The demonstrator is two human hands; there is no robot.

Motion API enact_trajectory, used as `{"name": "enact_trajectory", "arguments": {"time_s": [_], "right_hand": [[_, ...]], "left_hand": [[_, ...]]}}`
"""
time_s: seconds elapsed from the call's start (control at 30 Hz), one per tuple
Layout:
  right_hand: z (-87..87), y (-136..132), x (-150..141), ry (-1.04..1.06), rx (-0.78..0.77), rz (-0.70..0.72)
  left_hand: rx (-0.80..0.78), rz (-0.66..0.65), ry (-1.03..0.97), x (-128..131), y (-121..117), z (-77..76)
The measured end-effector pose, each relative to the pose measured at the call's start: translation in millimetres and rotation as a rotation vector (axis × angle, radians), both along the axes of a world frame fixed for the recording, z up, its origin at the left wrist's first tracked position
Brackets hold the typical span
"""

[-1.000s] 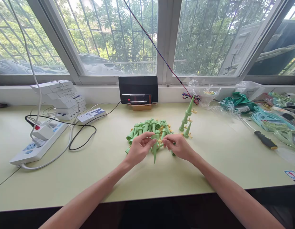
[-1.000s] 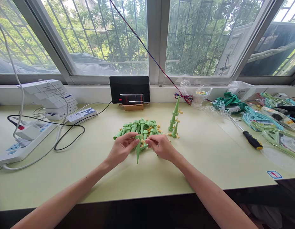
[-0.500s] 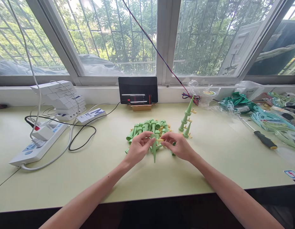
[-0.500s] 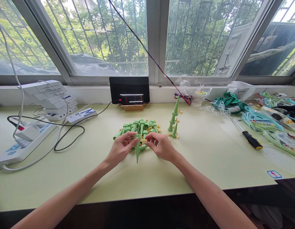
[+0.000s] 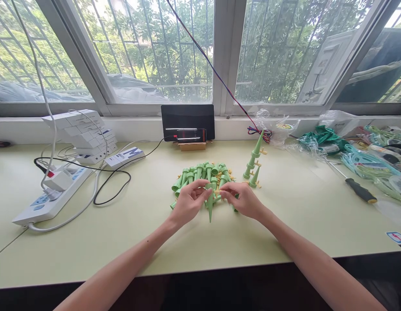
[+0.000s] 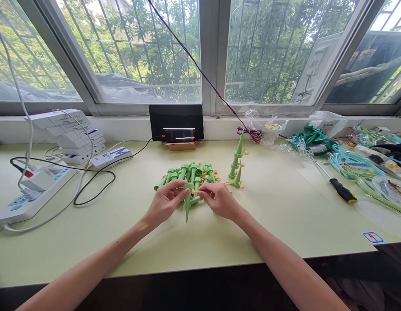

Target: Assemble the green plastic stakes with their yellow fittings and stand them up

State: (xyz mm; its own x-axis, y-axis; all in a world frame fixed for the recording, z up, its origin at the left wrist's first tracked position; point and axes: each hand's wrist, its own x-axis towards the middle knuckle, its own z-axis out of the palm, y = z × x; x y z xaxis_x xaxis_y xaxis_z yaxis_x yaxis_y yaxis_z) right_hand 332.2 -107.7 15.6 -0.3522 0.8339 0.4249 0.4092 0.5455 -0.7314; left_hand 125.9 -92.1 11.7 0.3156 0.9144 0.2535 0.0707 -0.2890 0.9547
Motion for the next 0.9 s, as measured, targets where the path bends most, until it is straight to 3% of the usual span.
{"name": "enact_trajectory", "arguments": {"time_s": [0.9], "right_hand": [[-0.9, 2.5, -0.2, -0.039, 0.057, -0.009]], "left_hand": [[0.0, 0.008, -0.006, 1.5, -0.3, 2.1]]}}
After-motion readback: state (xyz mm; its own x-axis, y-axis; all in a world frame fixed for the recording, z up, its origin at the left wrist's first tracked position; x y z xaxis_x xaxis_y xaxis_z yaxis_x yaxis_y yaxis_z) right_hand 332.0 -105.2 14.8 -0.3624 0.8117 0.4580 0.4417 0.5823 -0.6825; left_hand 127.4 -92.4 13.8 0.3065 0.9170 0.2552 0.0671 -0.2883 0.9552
